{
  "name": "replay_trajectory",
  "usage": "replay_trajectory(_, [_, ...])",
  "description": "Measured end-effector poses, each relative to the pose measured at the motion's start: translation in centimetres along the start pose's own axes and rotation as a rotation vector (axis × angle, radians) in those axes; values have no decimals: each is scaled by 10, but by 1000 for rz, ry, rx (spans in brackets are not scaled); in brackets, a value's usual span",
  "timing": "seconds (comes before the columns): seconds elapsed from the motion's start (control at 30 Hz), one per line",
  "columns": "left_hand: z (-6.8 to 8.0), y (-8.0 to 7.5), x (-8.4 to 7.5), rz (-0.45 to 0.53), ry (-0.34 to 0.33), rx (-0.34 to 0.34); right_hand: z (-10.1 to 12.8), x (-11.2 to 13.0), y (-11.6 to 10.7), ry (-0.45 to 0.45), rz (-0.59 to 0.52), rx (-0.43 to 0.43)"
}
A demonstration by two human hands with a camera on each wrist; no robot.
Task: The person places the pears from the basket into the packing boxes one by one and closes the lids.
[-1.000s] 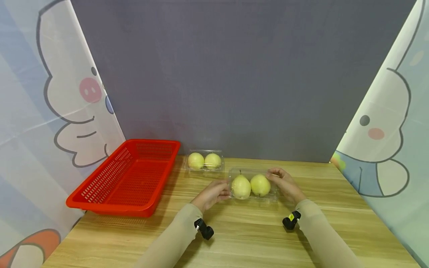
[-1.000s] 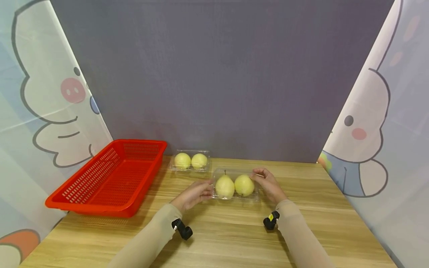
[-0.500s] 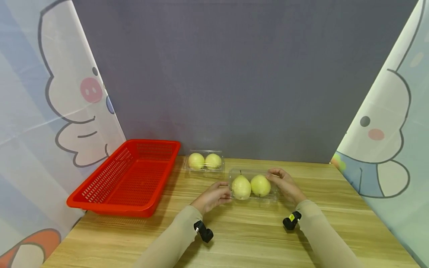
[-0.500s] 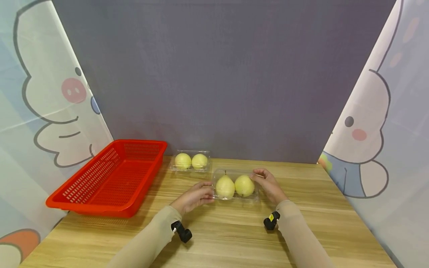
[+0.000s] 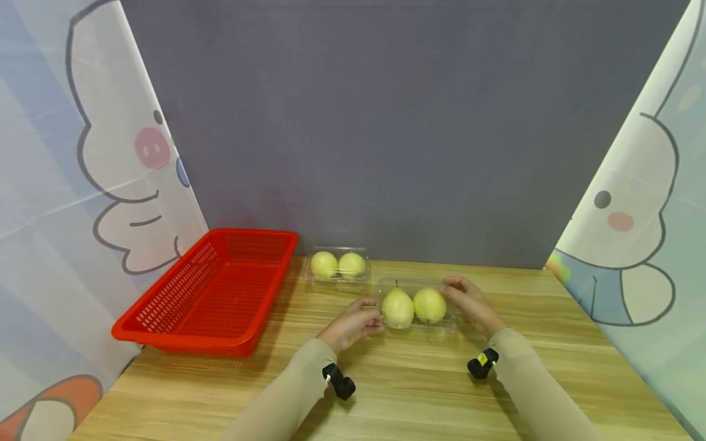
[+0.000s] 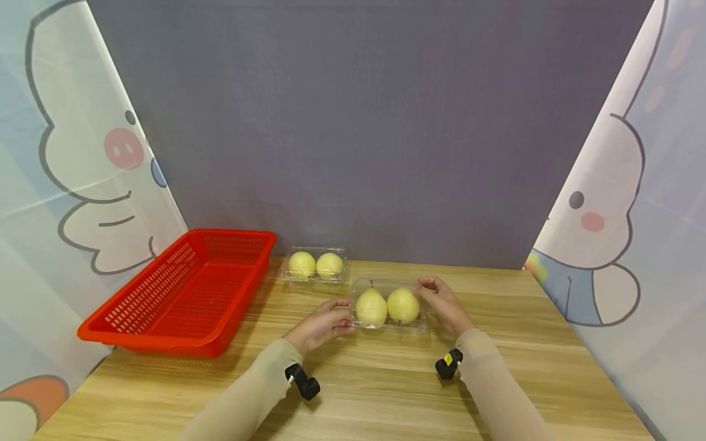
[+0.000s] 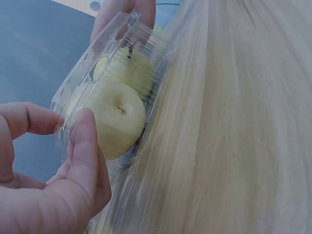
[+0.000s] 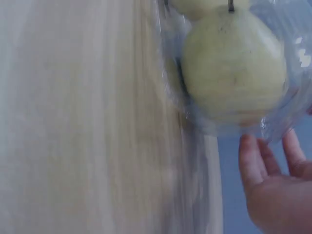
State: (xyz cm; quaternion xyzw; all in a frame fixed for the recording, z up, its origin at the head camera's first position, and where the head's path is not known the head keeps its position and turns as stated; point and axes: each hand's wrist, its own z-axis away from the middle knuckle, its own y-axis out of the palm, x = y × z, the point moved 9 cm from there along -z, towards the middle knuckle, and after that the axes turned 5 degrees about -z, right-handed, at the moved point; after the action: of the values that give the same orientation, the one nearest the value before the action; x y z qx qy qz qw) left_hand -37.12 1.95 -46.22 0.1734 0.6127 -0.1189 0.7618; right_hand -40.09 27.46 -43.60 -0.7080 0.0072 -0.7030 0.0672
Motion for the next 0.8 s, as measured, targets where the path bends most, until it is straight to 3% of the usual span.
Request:
replay_trajectory(0.53, [-2,2,1,31,9,12,36,5,2,61,131,80])
replay_trajectory(0.8, [-1,2,0,31,4,7,53,-5,3,106,68,165])
